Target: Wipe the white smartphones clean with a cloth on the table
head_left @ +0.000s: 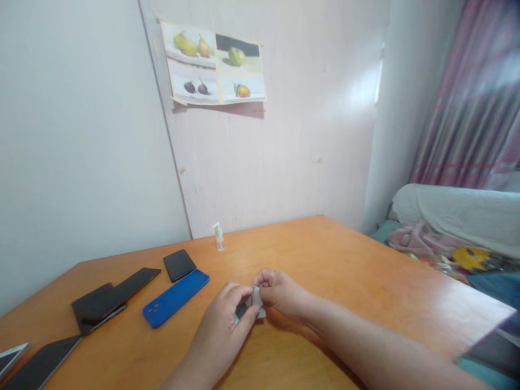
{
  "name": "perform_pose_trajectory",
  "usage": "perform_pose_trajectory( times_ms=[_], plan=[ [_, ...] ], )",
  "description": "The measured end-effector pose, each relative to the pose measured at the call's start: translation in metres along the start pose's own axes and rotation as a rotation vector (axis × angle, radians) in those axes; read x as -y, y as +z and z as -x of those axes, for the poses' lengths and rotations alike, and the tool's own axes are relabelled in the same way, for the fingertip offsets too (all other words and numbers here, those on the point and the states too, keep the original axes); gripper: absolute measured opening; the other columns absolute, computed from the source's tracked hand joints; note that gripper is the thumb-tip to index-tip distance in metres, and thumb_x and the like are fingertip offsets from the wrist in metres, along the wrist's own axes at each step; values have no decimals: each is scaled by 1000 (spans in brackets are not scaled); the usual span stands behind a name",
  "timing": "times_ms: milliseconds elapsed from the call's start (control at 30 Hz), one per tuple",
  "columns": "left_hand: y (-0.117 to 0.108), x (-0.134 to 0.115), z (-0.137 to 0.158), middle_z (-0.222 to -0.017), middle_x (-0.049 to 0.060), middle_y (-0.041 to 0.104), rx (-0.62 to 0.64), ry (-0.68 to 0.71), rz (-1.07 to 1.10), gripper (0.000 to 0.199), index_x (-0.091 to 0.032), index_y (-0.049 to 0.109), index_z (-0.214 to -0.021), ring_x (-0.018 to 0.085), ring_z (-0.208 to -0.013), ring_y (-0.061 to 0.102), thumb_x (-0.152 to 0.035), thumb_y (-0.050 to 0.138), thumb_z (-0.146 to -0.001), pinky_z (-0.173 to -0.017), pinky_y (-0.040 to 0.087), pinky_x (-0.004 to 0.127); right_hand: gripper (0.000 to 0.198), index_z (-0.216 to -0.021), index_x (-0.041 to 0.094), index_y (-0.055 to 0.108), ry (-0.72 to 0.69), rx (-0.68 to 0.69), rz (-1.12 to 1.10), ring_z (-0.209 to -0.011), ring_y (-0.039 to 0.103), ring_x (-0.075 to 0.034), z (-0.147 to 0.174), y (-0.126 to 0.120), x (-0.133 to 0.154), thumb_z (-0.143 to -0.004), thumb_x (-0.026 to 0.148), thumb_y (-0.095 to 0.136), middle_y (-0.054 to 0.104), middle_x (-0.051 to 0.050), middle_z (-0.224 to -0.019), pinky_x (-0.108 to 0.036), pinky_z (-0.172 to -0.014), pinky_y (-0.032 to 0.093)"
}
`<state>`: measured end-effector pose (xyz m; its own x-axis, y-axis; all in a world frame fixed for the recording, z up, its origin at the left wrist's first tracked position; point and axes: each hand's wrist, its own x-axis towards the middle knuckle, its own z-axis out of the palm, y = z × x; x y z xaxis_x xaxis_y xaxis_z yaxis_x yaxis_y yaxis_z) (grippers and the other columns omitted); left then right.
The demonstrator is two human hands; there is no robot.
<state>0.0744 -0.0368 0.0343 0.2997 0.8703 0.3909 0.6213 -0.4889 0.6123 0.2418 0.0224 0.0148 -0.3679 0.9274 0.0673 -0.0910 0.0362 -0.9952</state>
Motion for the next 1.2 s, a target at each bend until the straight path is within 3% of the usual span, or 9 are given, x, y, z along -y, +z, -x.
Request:
perform_pose_trajectory(
  times_ms=[200,267,333,400,567,667,800,967,1200],
  plan=[
    [3,12,-1,-86,3,65,-83,-77,-49,12,-24,63,-86,20,-83,61,-28,51,-88,-73,46,29,22,-85,15,63,139,194,-100,-63,63,-12,9,0,11,-68,28,69,69,0,-70,-28,-68,50],
    [0,19,-1,-83,1,65,-110,-117,-48,11,-24,61,-84,18,-79,62,-25,50,-87,-72,45,29,24,-91,15,64,86,178,47,-67,64,-14,7,-11,16,-73,31,66,70,-2,-74,-30,-71,51],
    [-3,26,-2,-81,0,66,-150,-164,-34,10,-23,60,-86,17,-77,62,-23,50,-85,-71,46,28,28,-101,15,64,-34,37,279,-75,66,-17,1,-29,20,-77,31,61,71,-4,-82,-34,-74,51],
    [-6,36,-2,-84,0,67,-204,-216,5,13,-22,60,-91,17,-77,64,-23,50,-84,-71,48,28,40,-116,17,63,-167,-38,562,-96,66,-22,-5,-48,20,-77,27,61,71,-9,-106,-38,-88,50],
    [-8,60,-4,-96,3,70,-270,-260,18,20,-21,64,-98,18,-86,66,-26,50,-85,-75,50,30,96,-149,19,38,-110,223,1013,-145,28,-35,-10,-71,9,-65,43,78,42,-16,-151,-47,-115,28],
    [-8,69,-4,-93,3,68,-268,-241,-16,19,-20,66,-93,19,-88,65,-26,50,-84,-77,50,30,101,-147,19,41,-114,318,1124,-142,31,-39,-9,-66,8,-61,55,79,44,-18,-148,-48,-111,31],
    [-5,78,-3,-84,2,68,-346,-281,117,16,-20,68,-86,18,-79,65,-25,54,-78,-72,50,28,63,-117,20,61,-231,358,1146,-106,59,-30,-7,-55,13,-65,50,77,64,-10,-115,-39,-88,46],
    [-4,80,-3,-81,3,70,-462,-335,183,20,-18,68,-89,16,-71,65,-26,57,-75,-67,50,27,55,-109,21,62,-323,381,1172,-100,57,-28,3,-42,15,-66,53,76,62,-9,-108,-36,-82,45],
    [-21,57,-7,-75,1,68,-525,-346,231,19,-17,66,-88,14,-64,61,-23,55,-73,-61,47,23,59,-111,21,64,-411,422,1186,-96,56,-27,18,-20,13,-67,58,74,62,-9,-103,-34,-78,44]
  ],
)
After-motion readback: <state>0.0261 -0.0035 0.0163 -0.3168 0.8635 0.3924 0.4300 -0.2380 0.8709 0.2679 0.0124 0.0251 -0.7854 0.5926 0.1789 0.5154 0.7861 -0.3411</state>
